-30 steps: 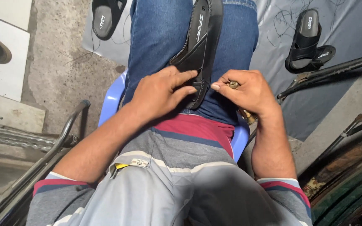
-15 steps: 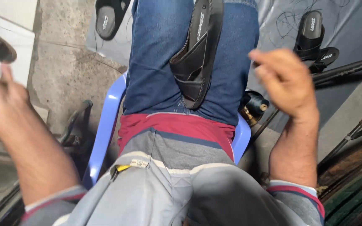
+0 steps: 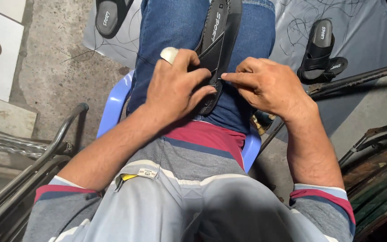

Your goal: Hand-stitching the strap of a black sandal to its sole using a needle and thread.

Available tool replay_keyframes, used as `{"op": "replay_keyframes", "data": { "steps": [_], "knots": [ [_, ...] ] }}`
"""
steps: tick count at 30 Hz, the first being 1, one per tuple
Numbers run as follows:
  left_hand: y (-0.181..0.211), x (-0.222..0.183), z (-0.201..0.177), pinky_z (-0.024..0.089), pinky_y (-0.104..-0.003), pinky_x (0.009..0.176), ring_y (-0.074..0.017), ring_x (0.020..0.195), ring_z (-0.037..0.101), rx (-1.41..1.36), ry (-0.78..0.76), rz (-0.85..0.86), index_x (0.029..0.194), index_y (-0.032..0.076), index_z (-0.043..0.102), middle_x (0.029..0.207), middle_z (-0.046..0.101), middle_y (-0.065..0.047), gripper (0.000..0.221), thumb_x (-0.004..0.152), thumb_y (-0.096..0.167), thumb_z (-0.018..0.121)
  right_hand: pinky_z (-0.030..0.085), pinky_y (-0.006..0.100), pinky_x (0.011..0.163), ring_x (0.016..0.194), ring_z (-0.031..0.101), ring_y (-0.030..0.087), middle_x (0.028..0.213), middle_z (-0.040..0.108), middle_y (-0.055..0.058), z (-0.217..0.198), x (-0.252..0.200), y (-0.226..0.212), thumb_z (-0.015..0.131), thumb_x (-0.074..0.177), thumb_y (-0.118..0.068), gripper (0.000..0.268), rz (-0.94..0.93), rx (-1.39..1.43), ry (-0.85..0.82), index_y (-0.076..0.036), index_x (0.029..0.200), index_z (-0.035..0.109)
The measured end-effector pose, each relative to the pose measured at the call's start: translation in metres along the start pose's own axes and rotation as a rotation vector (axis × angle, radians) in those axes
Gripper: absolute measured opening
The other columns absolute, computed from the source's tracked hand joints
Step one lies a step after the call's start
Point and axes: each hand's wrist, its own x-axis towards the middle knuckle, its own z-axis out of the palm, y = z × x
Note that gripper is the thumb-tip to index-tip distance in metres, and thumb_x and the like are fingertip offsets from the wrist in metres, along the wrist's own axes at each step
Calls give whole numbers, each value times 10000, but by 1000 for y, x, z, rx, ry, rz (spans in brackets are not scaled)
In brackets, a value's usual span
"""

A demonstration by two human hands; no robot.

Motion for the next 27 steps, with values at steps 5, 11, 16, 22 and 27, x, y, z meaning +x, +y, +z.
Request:
{"op": "replay_keyframes", "data": {
  "steps": [5,11,16,22,27],
  "knots": [
    [7,0,15,360,-441,663,-246,844,482,23,-52,-133,862,196,647,1022,444,-39,206,784,382,691,484,361,489,786,575,219,951,574,5,2,2,4,581,835,-152,319,8,-19,-22,-251,1131,645],
    [11,-8,26,359,-529,752,-318,1121,408,-81,-43,-209,904,210,641,1187,416,-55,164,823,352,647,478,375,455,779,569,225,933,563,5,1,3,5,581,810,-170,351,22,-50,-50,-270,1142,638],
    [12,-10,30,323,-492,763,-310,1100,410,-142,9,-266,808,238,655,1194,425,-15,79,814,317,667,472,373,412,756,559,227,927,550,-8,-2,5,1,574,822,-213,336,40,-117,-93,-296,1142,630],
    [11,-11,35,302,-470,757,-305,1093,408,-189,60,-267,802,257,686,1187,443,-3,70,809,325,671,475,382,368,739,550,231,889,534,-4,-10,10,-5,560,819,-241,347,72,-177,-164,-300,1154,625],
    [10,-12,35,301,-458,725,-269,1061,445,-195,54,-263,819,264,695,1197,442,-1,83,815,340,662,458,402,351,727,565,238,866,540,1,-12,11,-6,557,813,-205,348,73,-146,-153,-287,1140,641]
  ]
}}
